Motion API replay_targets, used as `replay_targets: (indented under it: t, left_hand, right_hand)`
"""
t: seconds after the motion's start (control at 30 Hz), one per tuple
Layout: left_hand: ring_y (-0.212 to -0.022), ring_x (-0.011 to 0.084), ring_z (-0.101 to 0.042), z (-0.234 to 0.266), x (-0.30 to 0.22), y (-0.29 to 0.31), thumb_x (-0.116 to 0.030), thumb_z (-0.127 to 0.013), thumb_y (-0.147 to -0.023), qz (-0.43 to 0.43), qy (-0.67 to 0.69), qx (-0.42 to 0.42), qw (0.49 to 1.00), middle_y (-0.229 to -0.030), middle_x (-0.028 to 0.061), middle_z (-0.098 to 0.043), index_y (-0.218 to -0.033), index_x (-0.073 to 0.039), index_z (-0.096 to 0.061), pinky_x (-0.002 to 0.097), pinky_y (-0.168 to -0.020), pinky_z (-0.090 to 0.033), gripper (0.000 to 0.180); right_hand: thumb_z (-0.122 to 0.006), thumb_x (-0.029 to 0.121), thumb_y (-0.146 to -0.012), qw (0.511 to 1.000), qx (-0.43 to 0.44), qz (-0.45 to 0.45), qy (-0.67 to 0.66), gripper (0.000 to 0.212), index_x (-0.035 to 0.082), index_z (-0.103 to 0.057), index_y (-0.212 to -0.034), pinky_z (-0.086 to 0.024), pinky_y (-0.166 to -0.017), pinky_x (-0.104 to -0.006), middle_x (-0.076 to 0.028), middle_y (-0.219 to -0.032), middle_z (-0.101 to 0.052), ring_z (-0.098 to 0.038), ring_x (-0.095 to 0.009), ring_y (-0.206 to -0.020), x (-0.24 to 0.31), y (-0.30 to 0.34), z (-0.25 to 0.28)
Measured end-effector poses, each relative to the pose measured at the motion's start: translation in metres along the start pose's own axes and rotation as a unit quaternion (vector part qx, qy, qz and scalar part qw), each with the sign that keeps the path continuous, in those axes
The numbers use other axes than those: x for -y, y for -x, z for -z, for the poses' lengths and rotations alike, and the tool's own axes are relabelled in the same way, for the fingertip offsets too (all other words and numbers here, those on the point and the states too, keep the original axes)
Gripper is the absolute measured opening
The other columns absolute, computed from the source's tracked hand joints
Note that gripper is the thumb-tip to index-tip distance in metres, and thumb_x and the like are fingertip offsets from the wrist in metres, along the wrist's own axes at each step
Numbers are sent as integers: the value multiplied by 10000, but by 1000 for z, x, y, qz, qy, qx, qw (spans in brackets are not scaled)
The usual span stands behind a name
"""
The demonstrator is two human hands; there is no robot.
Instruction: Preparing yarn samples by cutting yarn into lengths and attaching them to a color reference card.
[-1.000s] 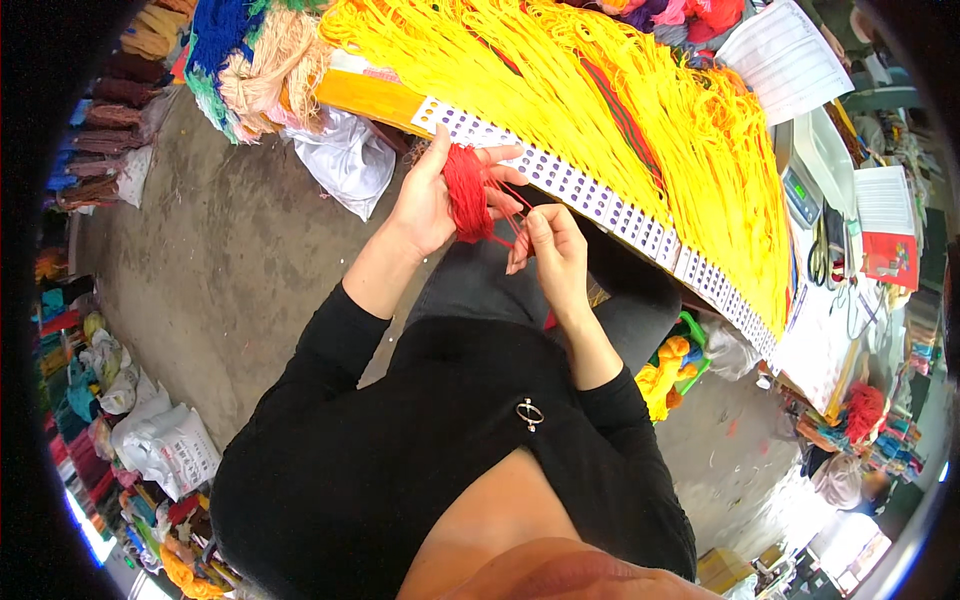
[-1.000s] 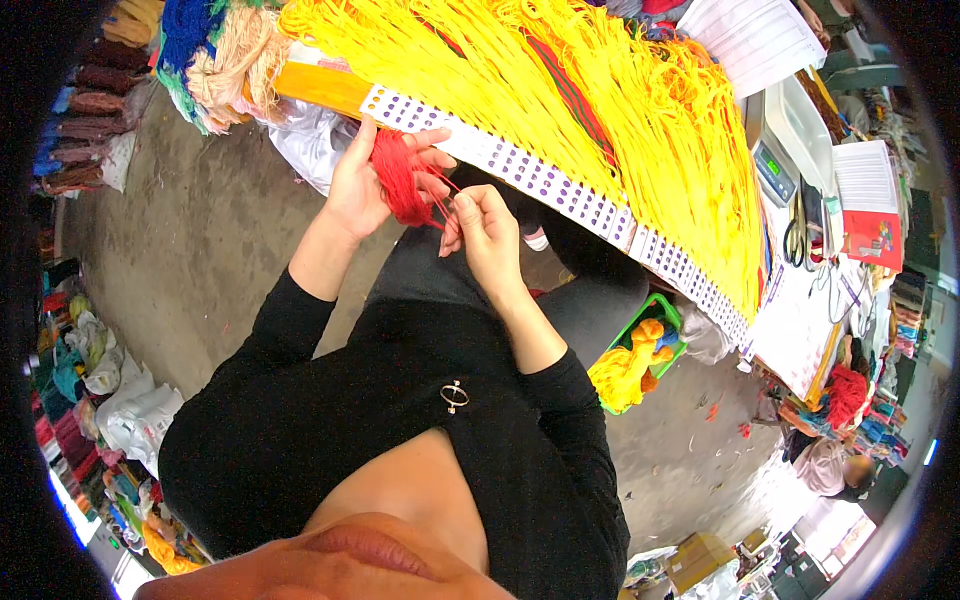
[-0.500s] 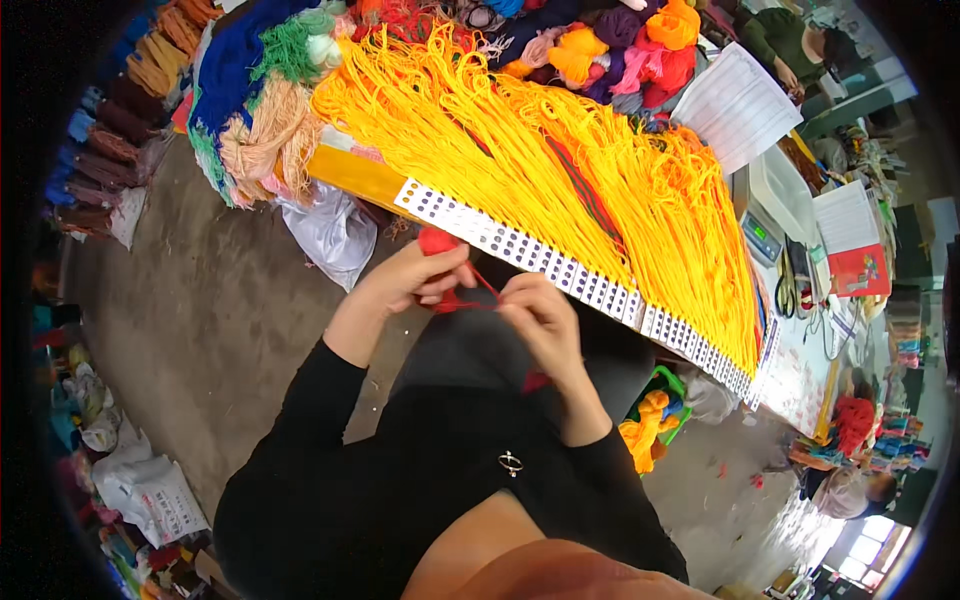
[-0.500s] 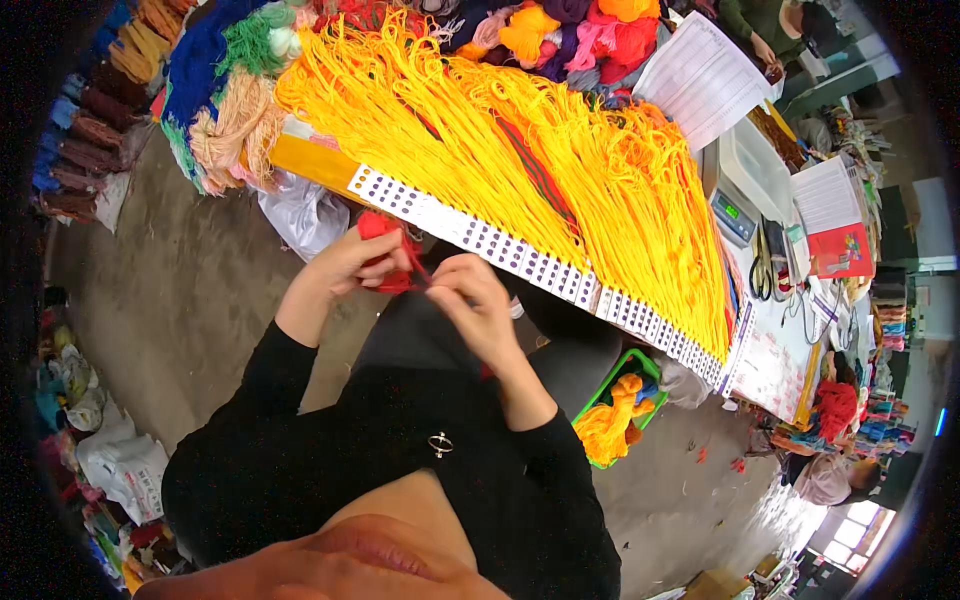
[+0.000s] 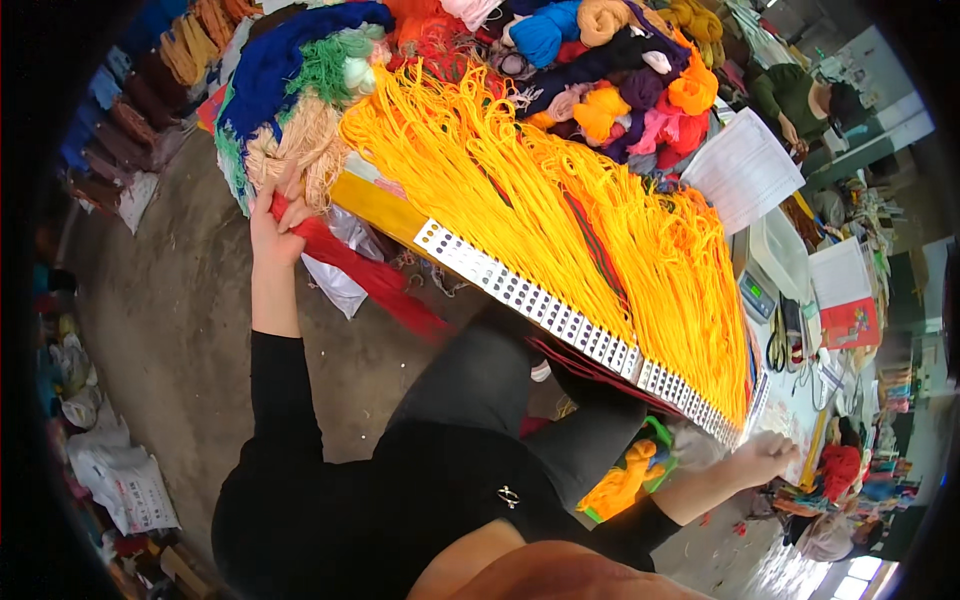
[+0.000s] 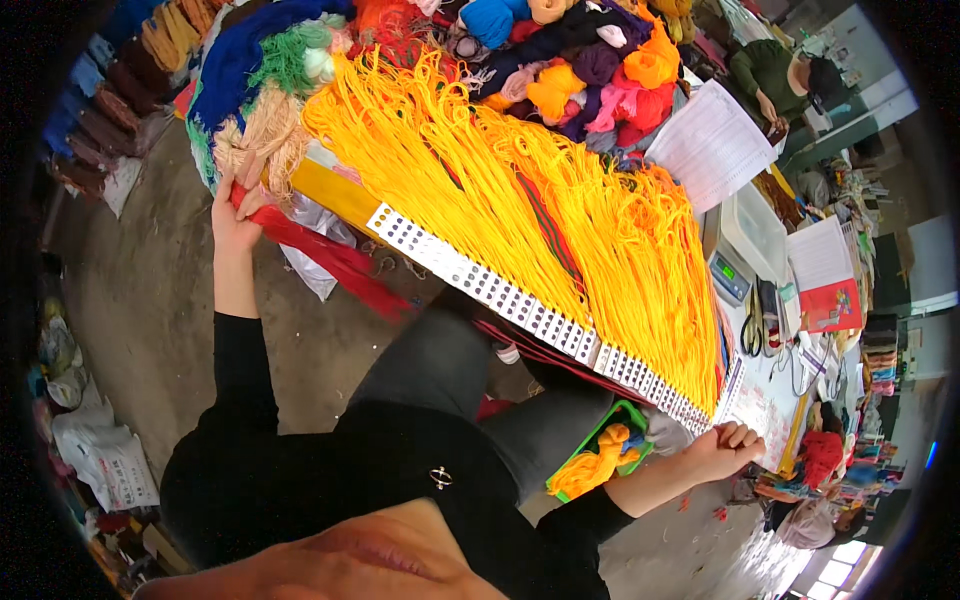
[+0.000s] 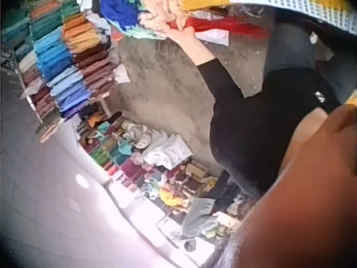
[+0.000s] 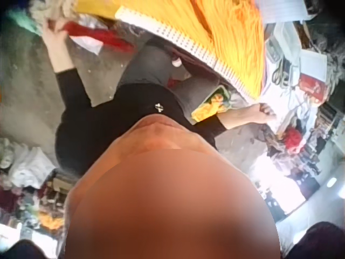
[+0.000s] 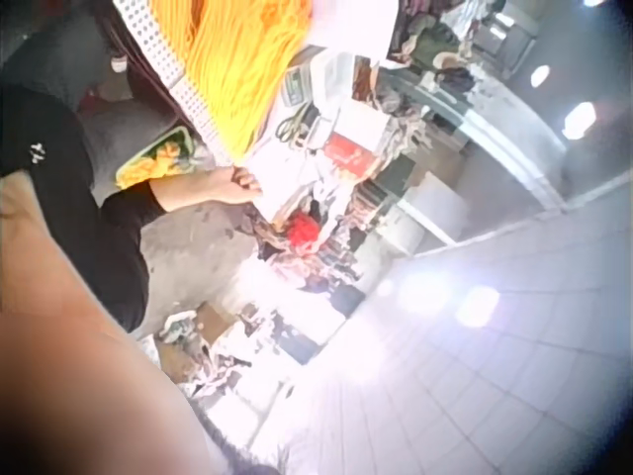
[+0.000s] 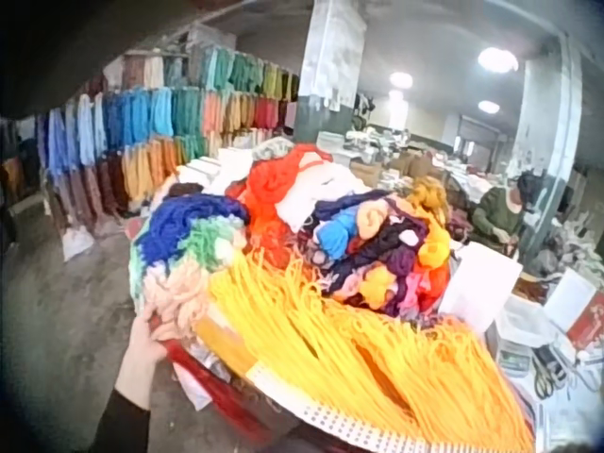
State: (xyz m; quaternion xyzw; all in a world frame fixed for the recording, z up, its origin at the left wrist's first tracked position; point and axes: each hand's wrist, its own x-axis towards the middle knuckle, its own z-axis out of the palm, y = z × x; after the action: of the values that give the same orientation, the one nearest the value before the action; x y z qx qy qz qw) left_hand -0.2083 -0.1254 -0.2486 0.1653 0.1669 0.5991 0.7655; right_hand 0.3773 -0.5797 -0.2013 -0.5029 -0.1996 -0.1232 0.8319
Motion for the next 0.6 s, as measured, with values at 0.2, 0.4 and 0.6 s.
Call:
replay_targets:
  t: [0.2,0.4,0.6]
  left_hand:
    - [-419,9,-257,-64,51,-15,-202,-462,-919,11,-225,89,970,-744,-29,-492,-1130,-23,-566,166,-439,-236,296]
    - [-605,83,-517,-180,108,-79,-323,-468,-919,-283,-556,221,750,-749,-8,-566,-1030,-31,-613,229,-580,-406,344]
    - [-881,256,-591,-173,218,-229,-335,-460,-913,-192,-709,223,641,-914,129,-614,-1078,-65,-573,335,-807,-430,336]
  right_hand:
    - [-475,240,-931,987,94,-83,98,227,98,-519,-760,-206,-399,-161,72,-590,-392,-324,-1,-479,-6,88,-152]
    - [-534,158,-899,910,349,-194,114,144,27,-572,-852,-308,-461,-174,10,-635,-505,-411,-33,-522,-86,168,-232]
    - [-530,149,-891,871,402,-211,186,161,28,-568,-793,-296,-444,-188,26,-581,-478,-401,-30,-495,-170,213,-240]
